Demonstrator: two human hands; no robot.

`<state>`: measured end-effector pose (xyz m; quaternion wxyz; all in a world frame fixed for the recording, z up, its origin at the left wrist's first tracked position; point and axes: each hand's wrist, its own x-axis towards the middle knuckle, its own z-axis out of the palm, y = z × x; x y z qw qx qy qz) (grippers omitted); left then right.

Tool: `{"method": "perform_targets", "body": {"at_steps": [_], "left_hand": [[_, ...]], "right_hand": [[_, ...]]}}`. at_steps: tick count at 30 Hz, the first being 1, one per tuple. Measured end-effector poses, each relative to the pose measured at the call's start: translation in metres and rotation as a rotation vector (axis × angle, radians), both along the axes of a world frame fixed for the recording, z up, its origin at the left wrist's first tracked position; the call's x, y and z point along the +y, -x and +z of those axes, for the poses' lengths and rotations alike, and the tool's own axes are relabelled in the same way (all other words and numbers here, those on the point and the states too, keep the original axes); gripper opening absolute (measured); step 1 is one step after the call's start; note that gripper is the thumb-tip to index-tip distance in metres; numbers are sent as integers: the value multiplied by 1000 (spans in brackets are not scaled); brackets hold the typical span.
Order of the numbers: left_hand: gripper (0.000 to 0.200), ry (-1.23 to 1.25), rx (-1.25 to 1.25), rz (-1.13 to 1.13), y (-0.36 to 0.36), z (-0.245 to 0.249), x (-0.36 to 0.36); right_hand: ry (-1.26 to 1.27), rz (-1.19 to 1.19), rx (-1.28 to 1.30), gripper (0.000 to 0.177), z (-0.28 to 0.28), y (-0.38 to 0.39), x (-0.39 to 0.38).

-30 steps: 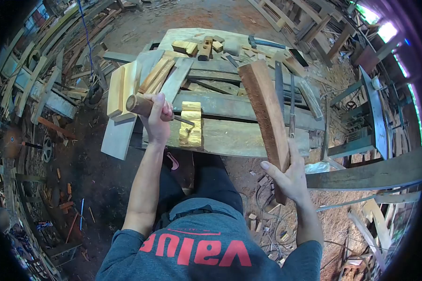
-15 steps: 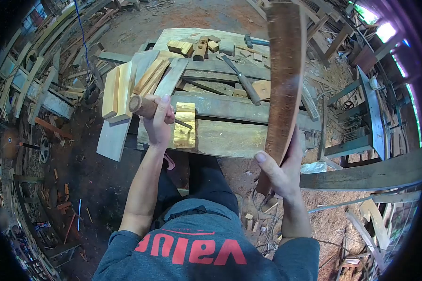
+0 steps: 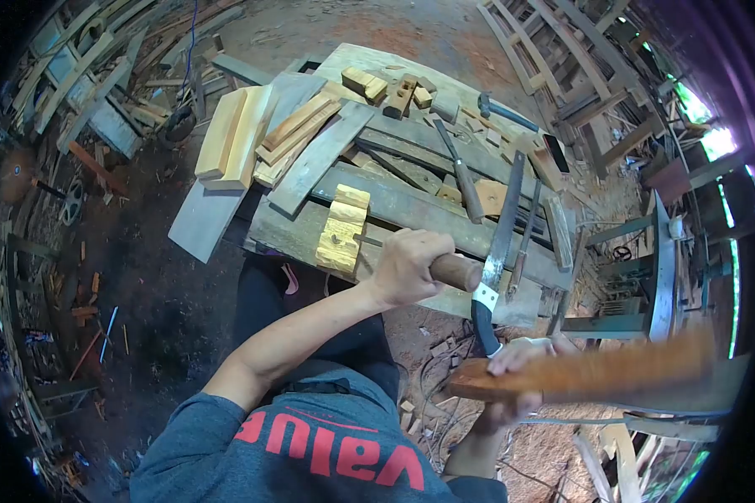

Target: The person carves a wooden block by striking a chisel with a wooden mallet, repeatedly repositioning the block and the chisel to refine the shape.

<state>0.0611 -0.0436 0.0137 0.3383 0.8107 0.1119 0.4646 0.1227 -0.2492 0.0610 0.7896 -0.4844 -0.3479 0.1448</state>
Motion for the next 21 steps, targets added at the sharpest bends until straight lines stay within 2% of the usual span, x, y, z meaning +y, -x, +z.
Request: {"method": "perform_targets", "body": {"at_steps": [2, 3, 5, 8, 9, 11, 12, 13, 15, 16, 17, 19, 20, 21], "left_hand": [[31, -18, 33, 24, -5, -4, -6], [31, -44, 61, 43, -8, -5, -7], [31, -62, 97, 64, -13, -11, -9], [31, -96, 144, 78, -17, -20, -14], [31, -98, 164, 65, -15, -24, -18], [31, -109, 180, 63, -16, -30, -20], [31, -127, 179, 65, -18, -30, -20], [31, -130, 175, 65, -18, -28, -20], [32, -122, 208, 88, -16, -23, -19], [32, -124, 208, 91, -15, -26, -19], [32, -138, 199, 90, -16, -30, -15], [32, -135, 213, 80, -12, -37, -16], [30, -143, 207, 74, -11, -35, -17], [29, -161, 192, 70, -12, -33, -15]], "right_hand": [[-225, -94, -163, 81, -7, 8, -7], [-226, -95, -163, 81, -18, 10, -16], [842, 14, -109, 77, -51, 13, -40], [748, -67, -139, 74, -63, -1, -54], [478, 19, 111, 73, -61, 0, -61], [-74, 26, 143, 74, -50, 6, -39], [-133, 29, 128, 73, -53, 7, -33], [40, -11, 76, 70, -73, 9, -34], [802, -1, -151, 66, -112, -11, -58], [773, 21, 150, 63, -83, 2, -49], [706, 142, 236, 70, -76, -10, -56], [345, 0, 219, 76, -64, -8, -53], [110, -79, 300, 79, -53, 0, -39], [106, -83, 301, 79, -55, 1, -39]]}}
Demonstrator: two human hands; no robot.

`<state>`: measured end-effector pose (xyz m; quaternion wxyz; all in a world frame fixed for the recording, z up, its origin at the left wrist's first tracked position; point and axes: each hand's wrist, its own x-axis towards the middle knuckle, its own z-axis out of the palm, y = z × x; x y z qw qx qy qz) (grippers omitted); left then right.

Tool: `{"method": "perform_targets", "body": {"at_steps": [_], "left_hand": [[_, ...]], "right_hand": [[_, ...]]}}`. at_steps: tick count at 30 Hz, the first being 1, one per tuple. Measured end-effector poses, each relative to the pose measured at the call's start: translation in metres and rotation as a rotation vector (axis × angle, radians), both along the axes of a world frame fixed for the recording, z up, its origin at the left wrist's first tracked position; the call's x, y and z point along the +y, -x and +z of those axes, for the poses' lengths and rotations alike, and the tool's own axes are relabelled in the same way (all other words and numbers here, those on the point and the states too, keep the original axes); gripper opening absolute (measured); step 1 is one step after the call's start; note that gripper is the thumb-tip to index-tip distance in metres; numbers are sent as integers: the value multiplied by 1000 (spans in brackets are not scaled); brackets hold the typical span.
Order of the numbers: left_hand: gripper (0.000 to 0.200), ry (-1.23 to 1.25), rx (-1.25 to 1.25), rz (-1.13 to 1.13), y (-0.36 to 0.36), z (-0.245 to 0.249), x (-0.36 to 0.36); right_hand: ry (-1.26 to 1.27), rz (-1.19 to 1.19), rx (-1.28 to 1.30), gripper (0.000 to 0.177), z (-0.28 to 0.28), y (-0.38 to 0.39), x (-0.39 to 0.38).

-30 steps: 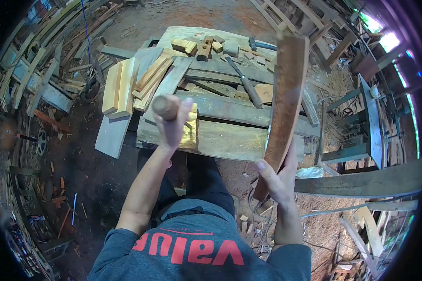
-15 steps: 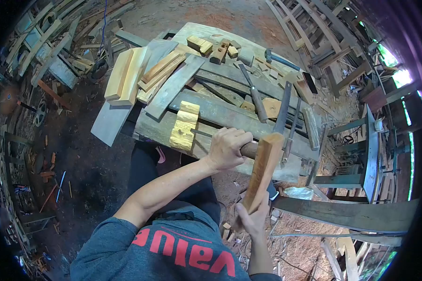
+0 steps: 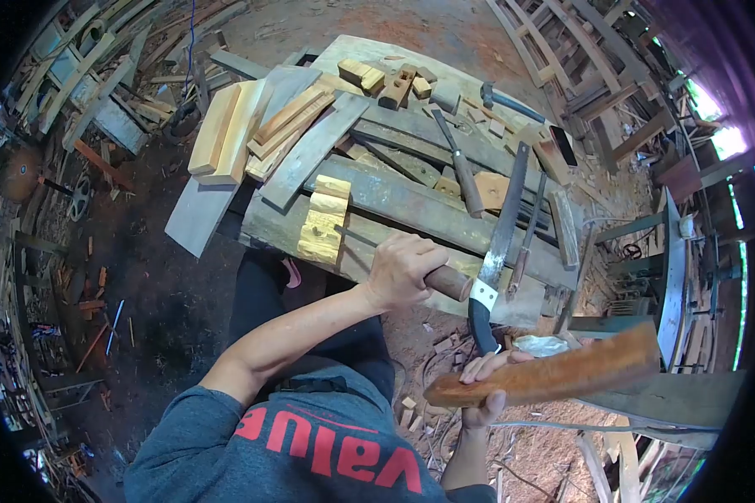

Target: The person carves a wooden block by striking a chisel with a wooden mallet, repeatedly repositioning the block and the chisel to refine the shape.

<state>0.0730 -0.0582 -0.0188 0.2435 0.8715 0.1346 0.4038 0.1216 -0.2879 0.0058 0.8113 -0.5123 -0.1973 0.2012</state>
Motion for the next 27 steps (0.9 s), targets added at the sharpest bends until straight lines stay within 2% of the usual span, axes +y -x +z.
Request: {"method": "perform_targets", "body": {"at_steps": [2, 3, 4, 6, 8, 12, 14, 20, 23, 27], "left_hand": [[27, -16, 4, 4, 1, 6, 0], [27, -9, -69, -33, 0, 9, -3], [26, 1, -139, -69, 2, 14, -5], [26, -22, -124, -68, 6, 22, -5], [26, -44, -56, -45, 10, 23, -4], [26, -11, -131, -32, 9, 12, 3], [32, 3, -76, -5, 9, 8, 5], [32, -8, -55, 12, 6, 6, 5], [30, 8, -67, -3, 5, 11, 3], [30, 3, -67, 13, 1, 14, 2]], "right_hand": [[102, 89, -91, 76, -4, -2, 3], [375, 179, -139, 75, 1, -14, -5], [379, 183, -141, 75, -3, -12, -6], [405, 200, -152, 75, -10, -8, -2], [358, 191, -97, 77, -9, -5, -2], [316, 167, -89, 79, -5, -6, 2], [300, 172, -65, 79, -5, -6, 2], [248, 163, -61, 77, -1, -13, 4], [57, 138, -109, 77, 17, -22, 7], [-52, 140, -100, 74, 25, -24, 10]]}}
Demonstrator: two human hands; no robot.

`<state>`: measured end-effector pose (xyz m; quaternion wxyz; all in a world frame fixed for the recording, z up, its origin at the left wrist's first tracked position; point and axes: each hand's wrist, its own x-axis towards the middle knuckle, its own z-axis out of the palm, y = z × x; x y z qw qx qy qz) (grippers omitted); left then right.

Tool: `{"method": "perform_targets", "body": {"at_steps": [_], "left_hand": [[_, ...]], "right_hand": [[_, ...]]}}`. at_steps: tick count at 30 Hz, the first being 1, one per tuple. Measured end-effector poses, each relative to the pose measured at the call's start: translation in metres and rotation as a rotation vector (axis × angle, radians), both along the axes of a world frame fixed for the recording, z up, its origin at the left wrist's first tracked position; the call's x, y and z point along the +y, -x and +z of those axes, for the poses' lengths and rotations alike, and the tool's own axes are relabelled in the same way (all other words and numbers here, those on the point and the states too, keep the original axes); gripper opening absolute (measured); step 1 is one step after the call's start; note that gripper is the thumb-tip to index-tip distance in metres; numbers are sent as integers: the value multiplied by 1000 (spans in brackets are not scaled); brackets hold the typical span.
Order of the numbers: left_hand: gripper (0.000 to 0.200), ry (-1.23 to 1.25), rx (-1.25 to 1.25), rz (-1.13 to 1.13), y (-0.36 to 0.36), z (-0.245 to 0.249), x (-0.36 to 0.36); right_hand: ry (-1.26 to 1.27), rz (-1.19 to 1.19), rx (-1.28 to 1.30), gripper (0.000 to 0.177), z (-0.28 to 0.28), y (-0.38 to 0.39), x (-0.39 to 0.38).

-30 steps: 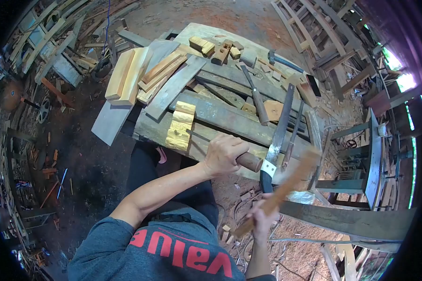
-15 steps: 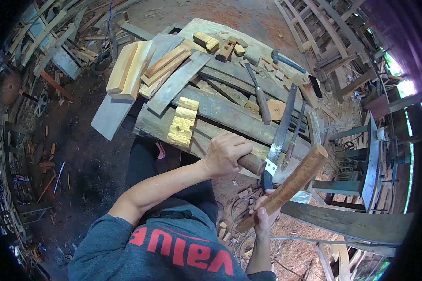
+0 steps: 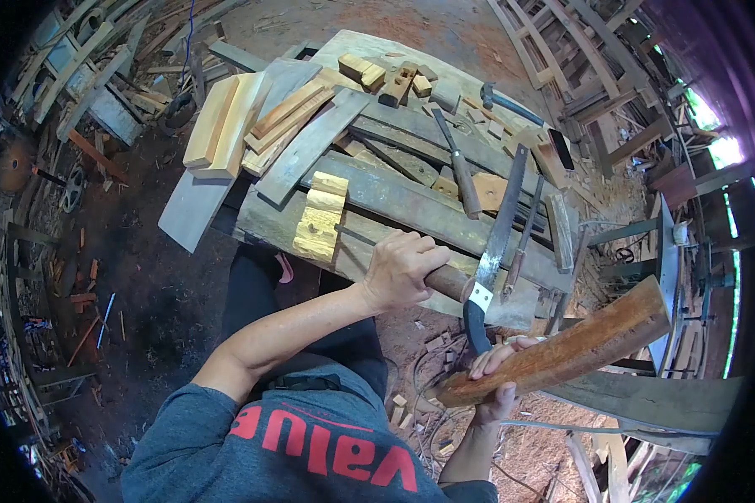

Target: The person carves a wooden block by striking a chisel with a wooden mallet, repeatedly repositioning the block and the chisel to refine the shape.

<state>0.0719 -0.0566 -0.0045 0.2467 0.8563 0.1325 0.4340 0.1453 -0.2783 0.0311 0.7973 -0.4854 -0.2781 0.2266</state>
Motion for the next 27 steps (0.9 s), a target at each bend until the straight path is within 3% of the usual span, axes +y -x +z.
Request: {"method": "perform_targets", "body": {"at_steps": [6, 19, 23, 24, 25, 27], "left_hand": [[30, 6, -3, 21, -2, -1, 1], [28, 2, 14, 46, -8, -3, 2], [32, 21, 51, -9, -4, -3, 4], [35, 55, 108, -30, -3, -5, 5], [33, 42, 74, -32, -6, -10, 5], [27, 50, 39, 22, -7, -4, 5]], "right_hand": [[81, 95, -133, 69, -13, -6, -10], [23, 110, -45, 71, -20, -11, -16], [9, 0, -34, 75, -27, -16, -17], [-15, -42, -21, 62, -24, -22, -19], [-86, -6, -27, 62, -24, -23, -20], [2, 20, -225, 62, -29, -24, -21]]}}
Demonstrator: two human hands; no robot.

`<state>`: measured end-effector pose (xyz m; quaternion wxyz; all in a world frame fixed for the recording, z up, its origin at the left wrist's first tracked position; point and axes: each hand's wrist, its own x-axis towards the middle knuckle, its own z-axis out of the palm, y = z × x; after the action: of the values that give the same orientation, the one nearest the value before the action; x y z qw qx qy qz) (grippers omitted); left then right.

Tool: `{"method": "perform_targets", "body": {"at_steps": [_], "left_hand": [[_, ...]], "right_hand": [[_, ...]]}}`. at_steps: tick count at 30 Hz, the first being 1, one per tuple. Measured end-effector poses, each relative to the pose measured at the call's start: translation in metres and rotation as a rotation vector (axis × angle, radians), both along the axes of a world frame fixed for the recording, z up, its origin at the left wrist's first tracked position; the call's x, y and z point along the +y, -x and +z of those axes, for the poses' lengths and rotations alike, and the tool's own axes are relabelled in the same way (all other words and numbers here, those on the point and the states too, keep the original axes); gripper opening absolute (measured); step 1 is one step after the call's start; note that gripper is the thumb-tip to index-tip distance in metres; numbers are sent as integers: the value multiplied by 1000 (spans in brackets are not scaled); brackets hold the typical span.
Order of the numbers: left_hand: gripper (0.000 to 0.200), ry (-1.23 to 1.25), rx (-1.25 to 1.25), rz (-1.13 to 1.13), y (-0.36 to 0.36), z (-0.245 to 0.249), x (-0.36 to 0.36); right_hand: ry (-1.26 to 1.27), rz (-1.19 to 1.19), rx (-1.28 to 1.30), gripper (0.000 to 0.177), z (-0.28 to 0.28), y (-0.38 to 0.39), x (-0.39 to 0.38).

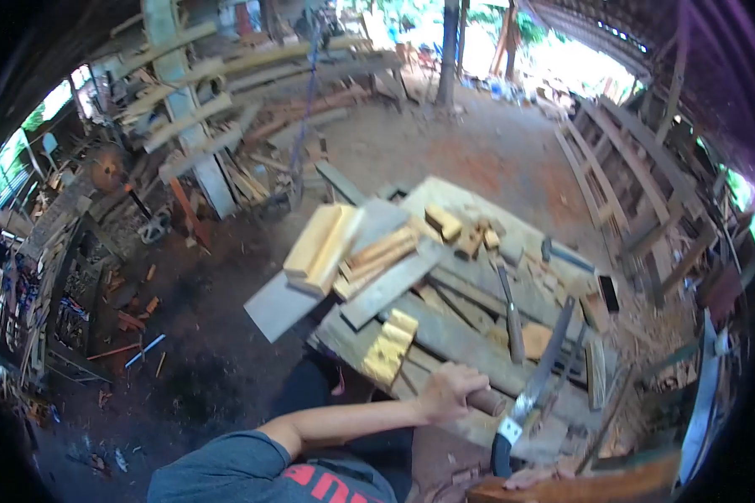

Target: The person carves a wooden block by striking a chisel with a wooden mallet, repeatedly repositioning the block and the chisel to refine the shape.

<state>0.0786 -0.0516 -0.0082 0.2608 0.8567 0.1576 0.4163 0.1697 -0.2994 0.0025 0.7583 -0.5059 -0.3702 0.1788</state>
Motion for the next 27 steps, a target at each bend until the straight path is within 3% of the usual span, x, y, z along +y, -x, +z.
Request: {"method": "perform_targets", "body": {"at_steps": [7, 8, 10, 11, 14, 15, 20, 22, 24, 26, 27], "left_hand": [[27, 43, -39, 63, 4, 10, 9], [26, 45, -51, 69, 4, 11, 10], [25, 54, -28, 70, 3, 1, 9], [24, 55, -34, 70, 3, 2, 9], [23, 51, -79, 71, 3, 8, 13], [22, 67, -104, 70, 6, 9, 11], [21, 127, -108, 66, 19, 21, 24], [21, 277, -141, 79, 27, 31, 31], [20, 246, -282, 96, 30, 32, 43], [18, 496, -565, -84, 45, 48, 54], [12, 654, -633, -126, 50, 47, 62]], "right_hand": [[585, -157, -701, 64, -53, -6, 6], [575, -152, -710, 64, -79, -18, -12], [277, 34, 543, 63, -129, -37, -50], [270, 36, 538, 63, -147, -43, -45], [846, 99, -66, 69, -163, -44, -11], [748, -60, -449, 62, -31, 25, 24], [644, -110, -197, 62, -34, 26, 37], [593, -133, -75, 62, -36, 26, 39], [551, -143, 46, 62, -39, 26, 41], [530, -146, 108, 62, -51, 27, 45], [537, -94, 10, 64, -67, 26, 51]]}}
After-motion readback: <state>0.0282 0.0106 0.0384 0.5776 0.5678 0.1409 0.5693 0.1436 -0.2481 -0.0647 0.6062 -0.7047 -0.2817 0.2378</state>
